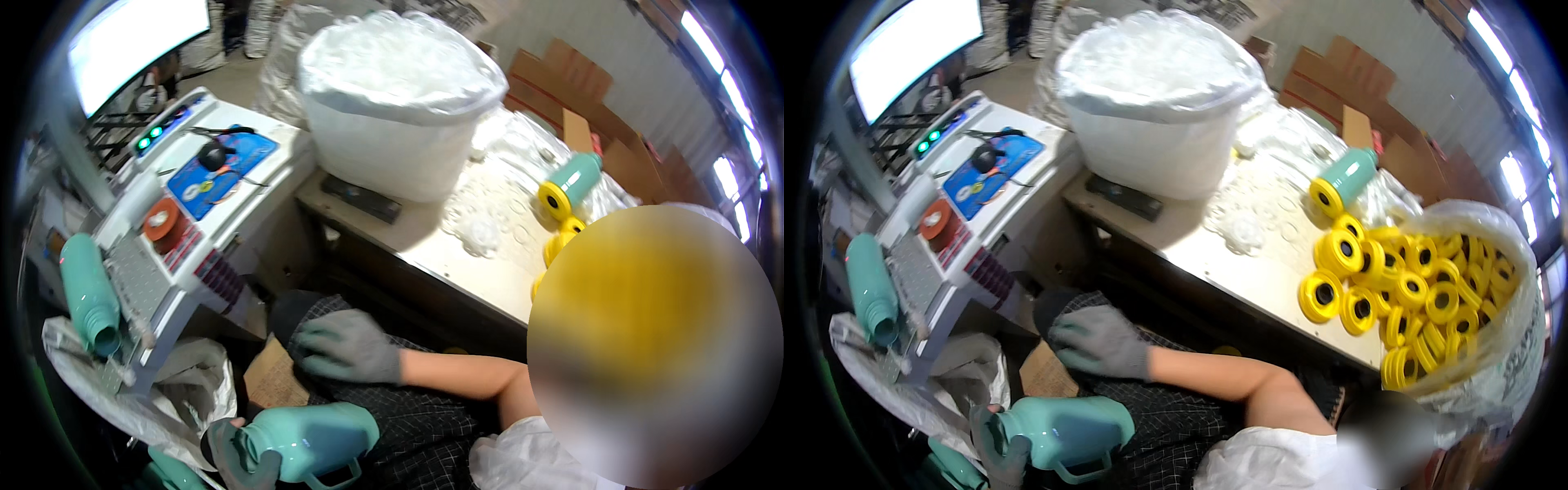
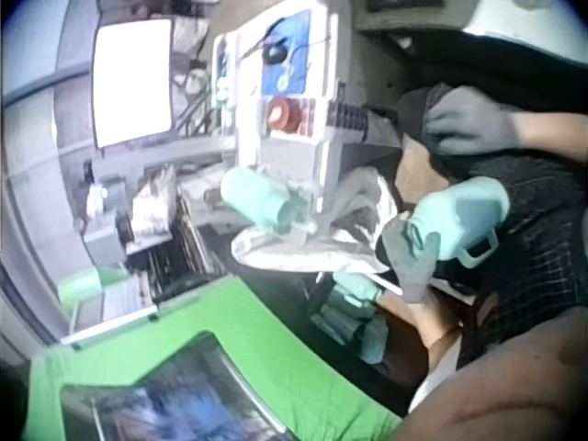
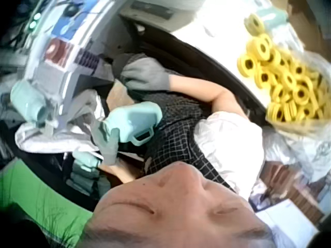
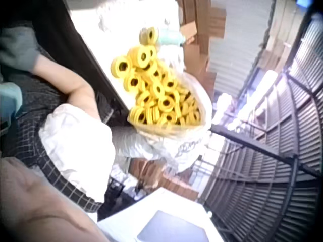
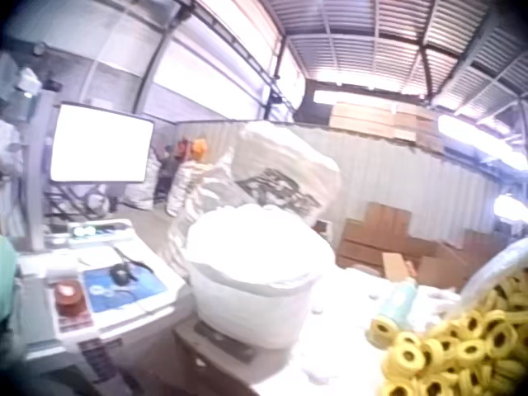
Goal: The person sits on the floor and assembles teal plastic containers by inserting a white ring into the opening and screwing on a yellow lid. They repeatedly pick up a container, insert the ring, apply a label, and secure the lid before placing the finished unit aside.
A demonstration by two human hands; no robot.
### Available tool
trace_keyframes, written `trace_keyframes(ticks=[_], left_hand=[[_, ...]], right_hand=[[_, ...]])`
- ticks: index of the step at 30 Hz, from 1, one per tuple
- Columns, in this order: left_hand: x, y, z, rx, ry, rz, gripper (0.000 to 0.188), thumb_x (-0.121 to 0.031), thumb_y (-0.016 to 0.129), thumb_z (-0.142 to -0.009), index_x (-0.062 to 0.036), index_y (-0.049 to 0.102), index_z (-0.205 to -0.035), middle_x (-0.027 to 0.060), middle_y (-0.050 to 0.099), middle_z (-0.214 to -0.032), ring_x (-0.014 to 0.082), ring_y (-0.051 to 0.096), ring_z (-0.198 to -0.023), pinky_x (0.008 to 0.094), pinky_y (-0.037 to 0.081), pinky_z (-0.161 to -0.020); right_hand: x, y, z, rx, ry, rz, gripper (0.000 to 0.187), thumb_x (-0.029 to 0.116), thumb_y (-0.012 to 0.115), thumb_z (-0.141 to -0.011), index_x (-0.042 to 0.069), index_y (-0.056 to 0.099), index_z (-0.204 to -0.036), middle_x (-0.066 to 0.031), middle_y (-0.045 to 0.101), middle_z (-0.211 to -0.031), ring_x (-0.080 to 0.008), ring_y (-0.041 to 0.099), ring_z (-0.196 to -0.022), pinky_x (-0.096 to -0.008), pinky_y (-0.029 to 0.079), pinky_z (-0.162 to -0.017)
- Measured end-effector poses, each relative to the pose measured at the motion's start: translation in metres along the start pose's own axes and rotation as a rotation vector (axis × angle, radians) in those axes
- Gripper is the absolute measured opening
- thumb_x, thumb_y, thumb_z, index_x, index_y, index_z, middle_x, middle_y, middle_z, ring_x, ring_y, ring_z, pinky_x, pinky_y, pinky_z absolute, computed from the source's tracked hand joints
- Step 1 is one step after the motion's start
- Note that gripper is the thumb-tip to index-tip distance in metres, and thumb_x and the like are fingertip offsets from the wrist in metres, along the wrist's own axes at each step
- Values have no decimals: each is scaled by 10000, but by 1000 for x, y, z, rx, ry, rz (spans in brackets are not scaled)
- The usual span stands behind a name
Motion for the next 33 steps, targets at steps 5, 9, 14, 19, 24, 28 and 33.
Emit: trace_keyframes(ticks=[5,9,14,19,24,28,33], left_hand=[[-8,-7,-18,116,13,-74,553,-289,725,-972,66,534,-1351,221,569,-1326,385,515,-1229,483,403,-1099],[111,-22,17,-332,-174,85,491,-311,595,-1030,33,536,-1376,153,538,-1366,238,593,-1161,358,478,-1031],[68,12,8,-523,-317,524,389,-319,480,-1127,-16,589,-1346,98,642,-1259,210,625,-1126,364,509,-1006],[80,43,26,-616,-349,889,331,-320,473,-1139,-74,635,-1290,21,667,-1217,133,617,-1117,313,489,-1023],[63,76,31,-723,-482,1174,284,-338,486,-1127,-109,646,-1180,-12,670,-1132,129,628,-1076,299,484,-1007],[61,94,48,-790,-574,1142,329,-383,504,-1112,-106,639,-1228,4,673,-1158,147,628,-1099,324,507,-988],[59,103,54,-747,-587,1068,373,-373,494,-1116,-84,605,-1323,27,668,-1199,173,629,-1141,338,506,-1018]], right_hand=[[-41,-180,186,-392,687,709,314,198,776,-862,80,698,-1142,-156,674,-963,-351,651,-902,-468,529,-799],[-58,-224,268,-112,994,1185,296,197,743,-875,118,724,-1159,-148,631,-1013,-382,624,-912,-493,516,-795],[-59,-210,243,-280,798,872,401,24,701,-783,89,698,-1179,-202,589,-1043,-398,592,-995,-491,499,-890],[-27,-121,123,-944,857,-1269,304,84,600,-1021,-17,572,-1306,-128,605,-1240,-215,586,-1179,-340,485,-1034],[-50,-24,96,-381,602,-53,383,120,656,-1013,-12,591,-1366,-194,624,-1244,-341,608,-1101,-437,474,-1030],[-10,-47,79,-10,127,27,591,296,853,-822,73,667,-1337,-109,621,-1179,-308,595,-1079,-434,479,-948],[-41,-41,65,-264,657,-340,469,163,737,-896,-38,667,-1313,-129,591,-1098,-236,602,-981,-363,512,-896]])
Point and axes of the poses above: each hand's wrist, its own z-axis away from the middle knuckle, its own y-axis out of the palm, x = y × z, the point moved 2 cm from there along -z, towards the middle knuckle
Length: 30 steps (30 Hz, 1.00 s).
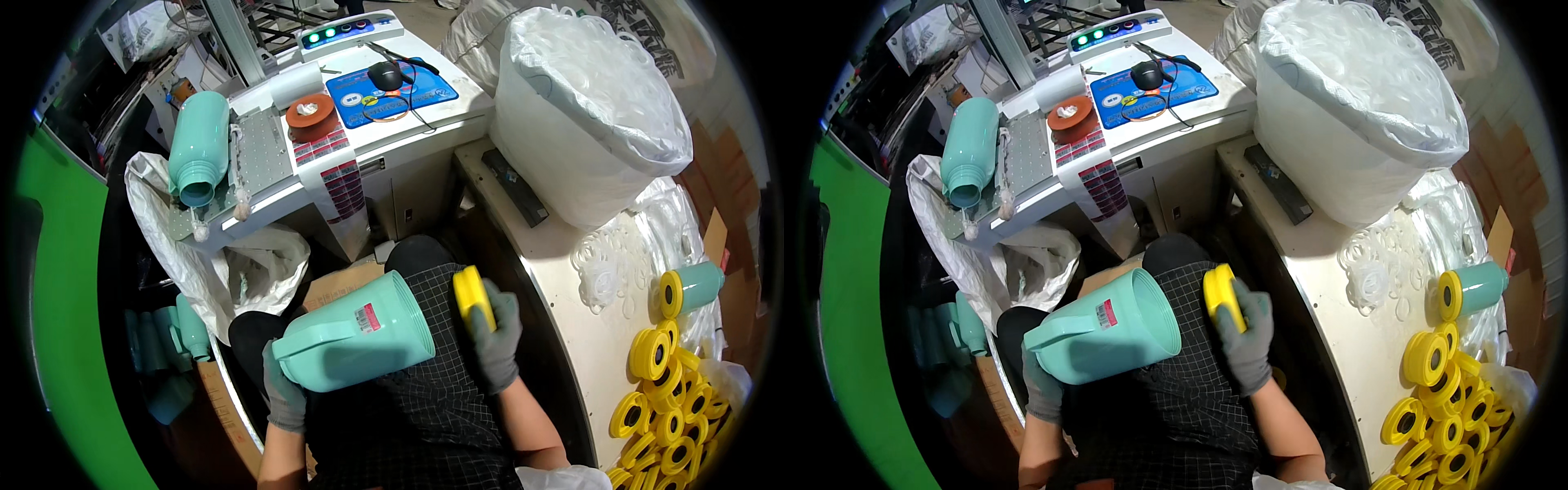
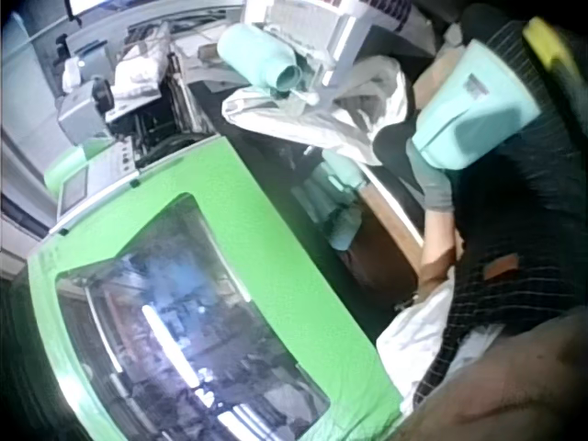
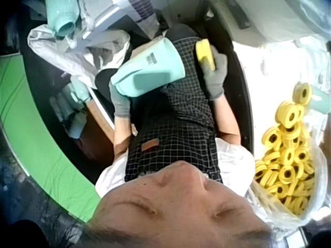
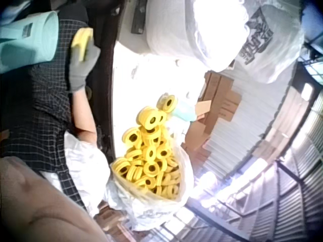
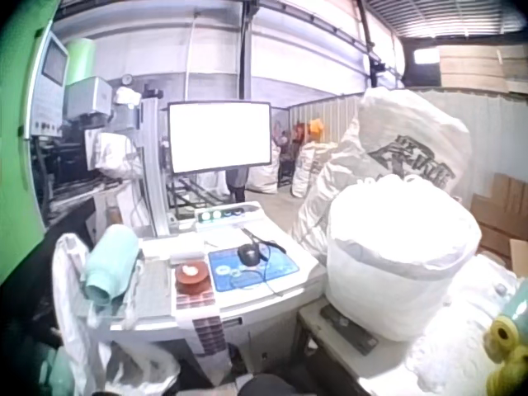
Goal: The person sits on the floor and assembles teal plastic containers by inserting a white ring into the opening and screwing on a yellow lid. They repeatedly pick up a container, insert the ring, apply a label, and secure the lid before placing the finished unit aside.
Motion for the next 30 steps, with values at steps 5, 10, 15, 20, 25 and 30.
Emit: trace_keyframes(ticks=[5,10,15,20,25,30], left_hand=[[11,3,-1,143,115,-344,370,-325,487,-1114,-60,587,-1353,61,670,-1213,191,647,-1134,343,516,-1004],[9,17,-3,200,109,-478,356,-308,453,-1122,-43,591,-1317,78,675,-1194,180,653,-1097,335,541,-966],[33,0,1,54,-132,68,347,-306,462,-1120,-42,587,-1308,85,669,-1205,180,648,-1096,339,547,-969],[31,22,7,167,52,-100,351,-323,470,-1124,-51,592,-1311,92,668,-1230,183,644,-1119,356,546,-981],[28,36,9,173,-124,278,401,-383,475,-1128,-70,604,-1341,99,673,-1271,210,651,-1142,367,544,-998],[33,31,13,222,-174,294,496,-452,480,-1119,-47,608,-1374,107,675,-1307,236,651,-1183,375,539,-1028]], right_hand=[[74,5,-21,208,-310,-174,562,214,782,-833,-28,678,-1330,-121,602,-1057,-214,610,-927,-326,509,-824],[71,10,-9,263,-529,-82,628,338,869,-801,16,707,-1315,-106,636,-1033,-232,576,-867,-360,493,-792],[83,9,-5,247,-560,-61,602,345,856,-823,-10,712,-1288,-95,613,-1013,-231,583,-872,-345,495,-783],[85,-13,-14,50,-414,-129,594,288,824,-829,-51,694,-1299,-115,600,-1022,-215,590,-876,-309,506,-750],[90,-9,-17,182,-629,17,683,536,719,-945,-48,668,-1297,-106,594,-1016,-219,556,-877,-351,470,-775],[84,-13,-7,214,-670,21,628,471,850,-828,23,713,-1248,-67,593,-977,-236,557,-864,-365,474,-753]])
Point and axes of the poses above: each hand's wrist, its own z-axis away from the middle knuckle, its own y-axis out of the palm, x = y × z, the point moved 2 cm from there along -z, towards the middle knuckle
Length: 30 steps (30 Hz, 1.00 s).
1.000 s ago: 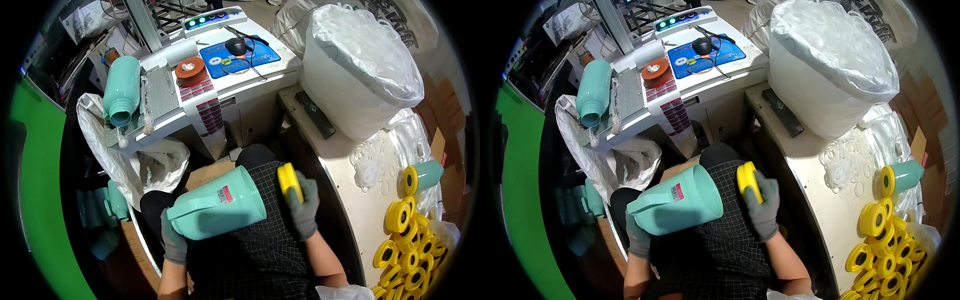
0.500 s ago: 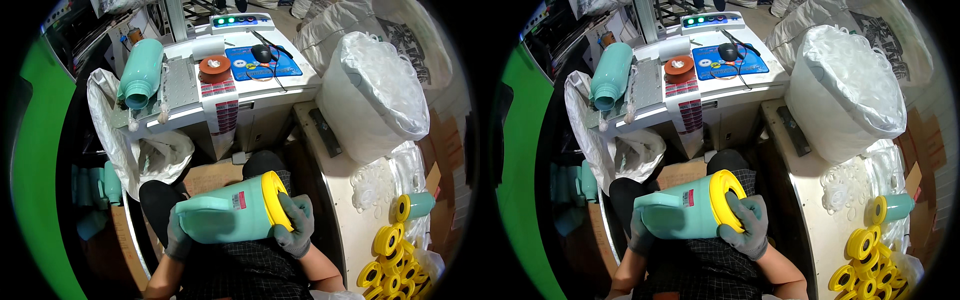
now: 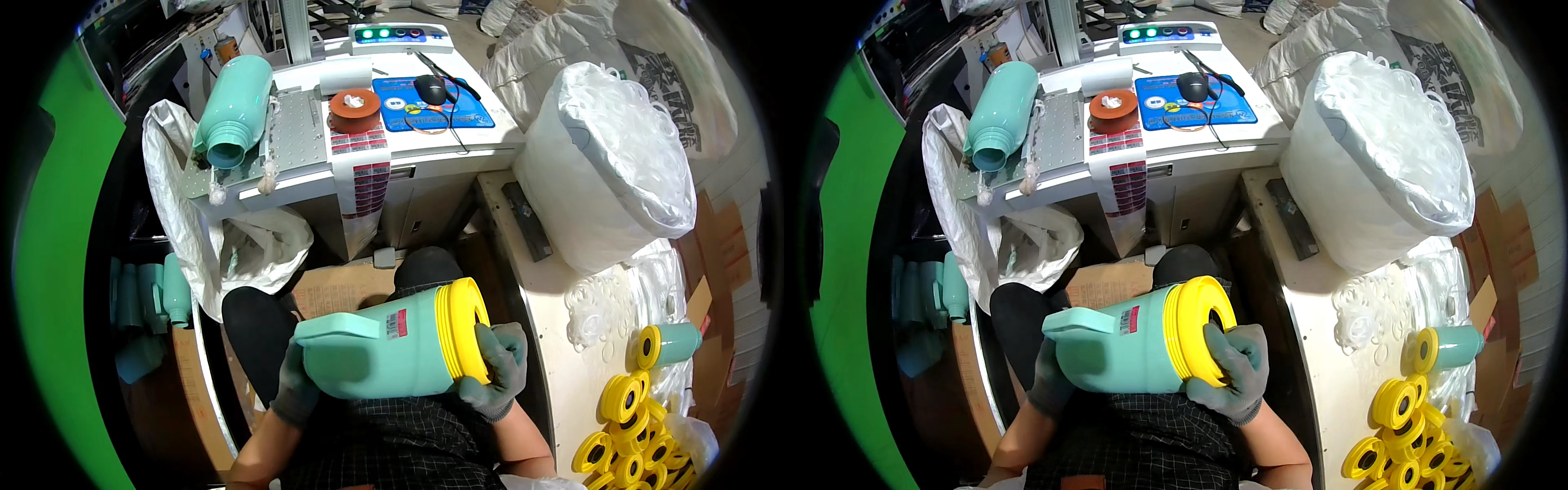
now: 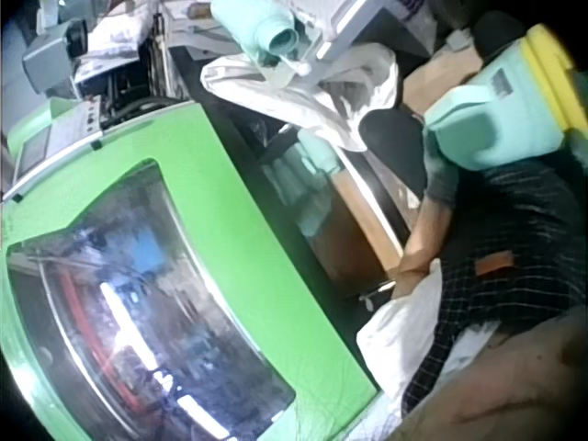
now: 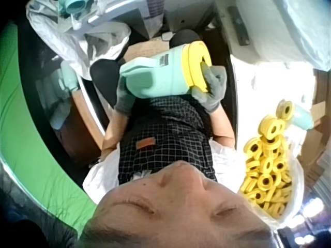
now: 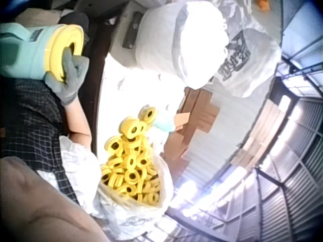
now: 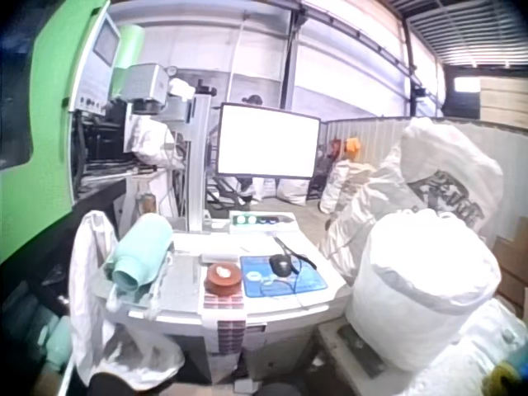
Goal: The person sits on the floor and assembles teal plastic containers by inserting a white ring into the opening and screwing on a yellow lid. They repeatedly pick up a container, insert the ring, apply a label, and secure the lid before placing the finished unit aside.
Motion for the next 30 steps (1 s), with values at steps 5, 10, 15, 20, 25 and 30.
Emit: trace_keyframes(ticks=[5,10,15,20,25,30], left_hand=[[1,-4,2,14,-53,126,550,-466,519,-1098,-45,548,-1450,107,638,-1383,252,621,-1250,399,502,-1087],[-13,20,5,-35,157,-82,488,-455,455,-1121,-29,617,-1295,78,679,-1195,176,647,-1080,319,532,-947],[-38,47,7,-137,387,-365,330,-334,431,-1120,-51,601,-1134,27,629,-1026,132,598,-920,289,500,-854],[-52,27,-7,-145,498,-641,255,-276,477,-1101,-54,603,-1090,25,658,-982,118,633,-885,271,522,-799],[-50,23,-15,-45,54,142,228,-271,509,-1092,-81,620,-1152,10,696,-969,126,677,-893,296,574,-834],[-46,52,-10,-47,390,-523,184,-214,490,-1100,-76,608,-1130,6,688,-985,121,678,-851,275,570,-771]], right_hand=[[3,2,1,50,-17,-24,629,488,828,-853,26,697,-1260,-71,597,-979,-239,553,-864,-372,468,-747],[4,6,8,12,122,-123,571,459,750,-923,-18,684,-1231,-105,586,-972,-228,546,-867,-360,466,-762],[7,7,15,-106,214,-263,530,362,781,-899,-39,678,-1230,-130,611,-1009,-221,554,-883,-351,470,-771],[7,-20,10,41,703,-602,692,551,552,-965,-46,636,-1305,-158,611,-1190,-254,560,-1084,-382,428,-966],[-29,-43,-59,-294,469,-680,1132,881,192,-956,-23,336,-1622,-202,409,-1649,-333,355,-1545,-471,169,-1305],[-10,-5,-52,19,443,-642,994,753,275,-1043,-31,228,-1651,-234,276,-1704,-323,288,-1579,-435,210,-1295]])
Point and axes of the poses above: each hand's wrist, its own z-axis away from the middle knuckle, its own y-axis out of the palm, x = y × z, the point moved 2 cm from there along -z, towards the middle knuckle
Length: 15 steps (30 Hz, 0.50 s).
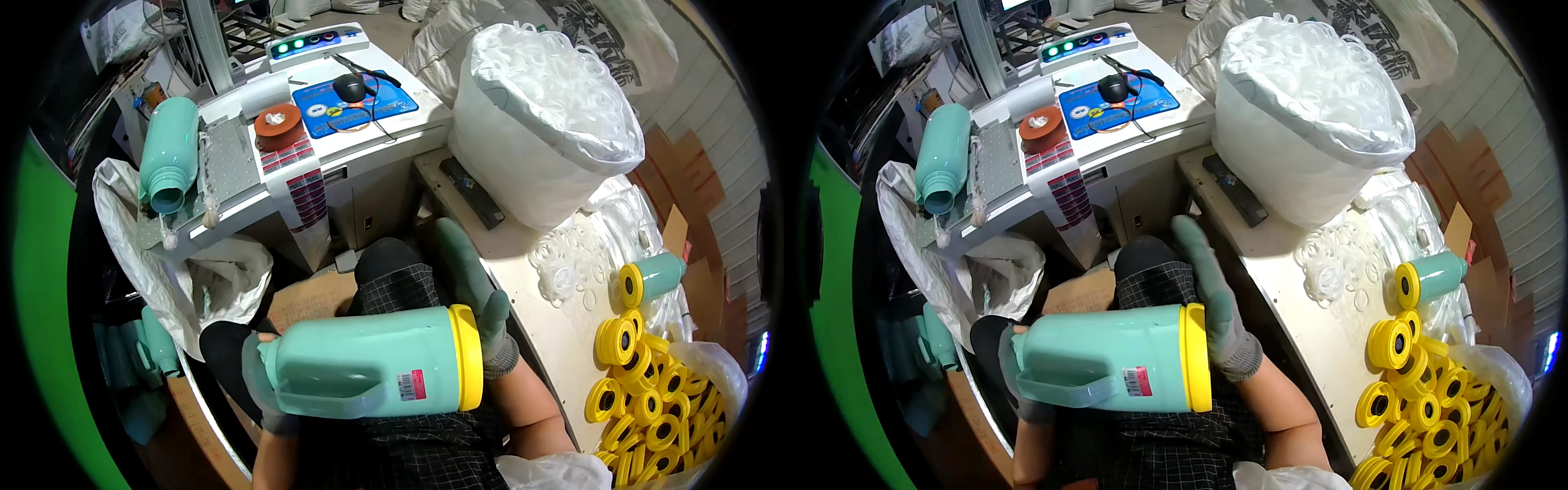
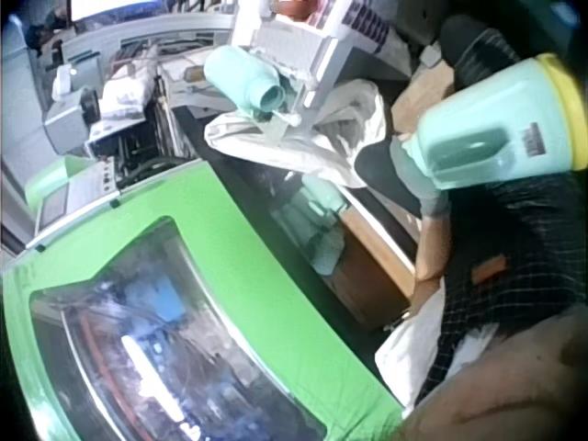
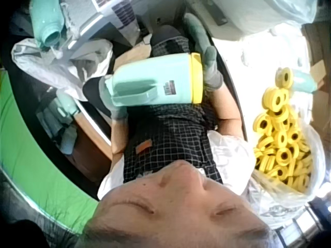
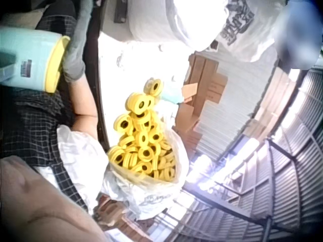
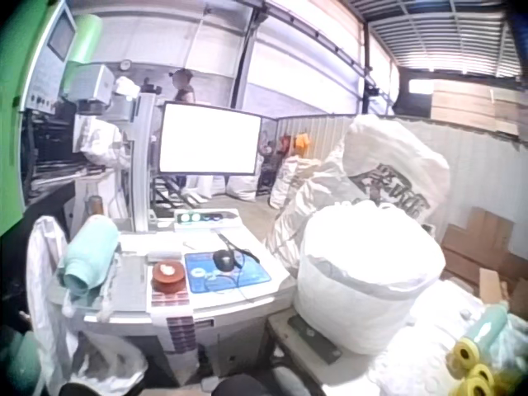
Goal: The person sits on the floor and assembles teal plastic containers by inserting a white ring into the opening and screwing on a yellow lid. They repeatedly pick up a container, insert the ring, apply a label, and secure the lid before placing the finished unit aside.
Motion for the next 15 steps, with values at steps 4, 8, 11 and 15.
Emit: trace_keyframes(ticks=[4,8,11,15], left_hand=[[-14,4,-1,-7,-195,358,164,-190,477,-1098,-74,589,-1131,20,660,-973,115,673,-812,257,568,-704],[-11,19,-4,105,-144,245,160,-191,524,-1075,-69,574,-1164,40,656,-987,133,686,-838,284,590,-724],[-5,21,-8,94,-104,194,177,-187,527,-1075,-63,565,-1195,45,648,-982,140,686,-882,292,597,-768],[0,-1,-13,238,-442,819,278,-326,496,-1088,-116,661,-1167,105,695,-1092,215,704,-940,361,600,-842]], right_hand=[[34,-20,5,-41,186,-302,1059,820,231,-1000,1,182,-1670,-237,251,-1711,-316,258,-1594,-431,198,-1307],[-5,-19,25,-17,28,-110,1084,844,189,-987,6,175,-1676,-185,242,-1729,-305,233,-1601,-437,163,-1305],[-18,-35,27,-154,52,-132,1116,881,191,-955,32,189,-1679,-170,234,-1736,-297,188,-1615,-437,92,-1317],[-21,-69,40,-86,-56,-1227,1055,832,157,-995,25,213,-1672,-175,233,-1737,-291,211,-1607,-446,107,-1313]])
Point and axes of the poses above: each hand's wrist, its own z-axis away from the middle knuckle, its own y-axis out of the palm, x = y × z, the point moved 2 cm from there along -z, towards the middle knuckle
